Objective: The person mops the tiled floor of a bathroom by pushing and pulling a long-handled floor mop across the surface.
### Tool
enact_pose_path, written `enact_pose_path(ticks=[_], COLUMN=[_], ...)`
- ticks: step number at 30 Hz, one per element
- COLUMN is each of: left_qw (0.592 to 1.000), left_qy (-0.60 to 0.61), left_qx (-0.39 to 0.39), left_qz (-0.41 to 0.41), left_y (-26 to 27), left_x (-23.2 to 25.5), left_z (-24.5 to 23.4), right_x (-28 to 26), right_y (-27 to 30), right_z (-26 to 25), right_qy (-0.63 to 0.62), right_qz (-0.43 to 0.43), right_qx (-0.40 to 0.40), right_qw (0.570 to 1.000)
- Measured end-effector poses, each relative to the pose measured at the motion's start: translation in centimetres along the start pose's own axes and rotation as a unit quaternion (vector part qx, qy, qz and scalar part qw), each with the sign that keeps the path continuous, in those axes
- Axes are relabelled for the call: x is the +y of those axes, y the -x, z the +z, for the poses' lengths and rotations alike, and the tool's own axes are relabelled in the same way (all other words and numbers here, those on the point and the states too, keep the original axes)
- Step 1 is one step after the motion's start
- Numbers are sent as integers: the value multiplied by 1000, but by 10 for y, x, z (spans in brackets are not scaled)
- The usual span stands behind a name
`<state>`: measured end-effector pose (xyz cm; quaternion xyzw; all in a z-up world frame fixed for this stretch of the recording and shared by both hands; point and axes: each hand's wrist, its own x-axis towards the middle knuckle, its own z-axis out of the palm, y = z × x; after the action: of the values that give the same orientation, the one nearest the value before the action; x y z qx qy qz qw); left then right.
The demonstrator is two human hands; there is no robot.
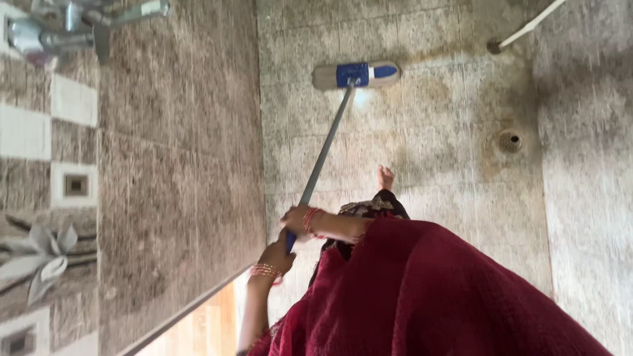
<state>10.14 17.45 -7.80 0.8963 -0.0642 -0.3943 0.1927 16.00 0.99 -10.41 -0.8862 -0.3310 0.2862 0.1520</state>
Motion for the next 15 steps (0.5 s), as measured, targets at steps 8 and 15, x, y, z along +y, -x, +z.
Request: enact_pose_path(ticks=[8, 15], left_qw=[982, 983], left_qy=[106, 56], left_qx=[143, 167], left_qz=[-67, -50], left_y=[140, 76], left_x=[-37, 14], left_z=[35, 68], right_x=[-115, -21], right_y=[40, 44], right_z=[17, 75], right_qy=[-27, -54], right_qz=[-85, -90], right_qx=[-34, 120], right_qw=[995, 987])
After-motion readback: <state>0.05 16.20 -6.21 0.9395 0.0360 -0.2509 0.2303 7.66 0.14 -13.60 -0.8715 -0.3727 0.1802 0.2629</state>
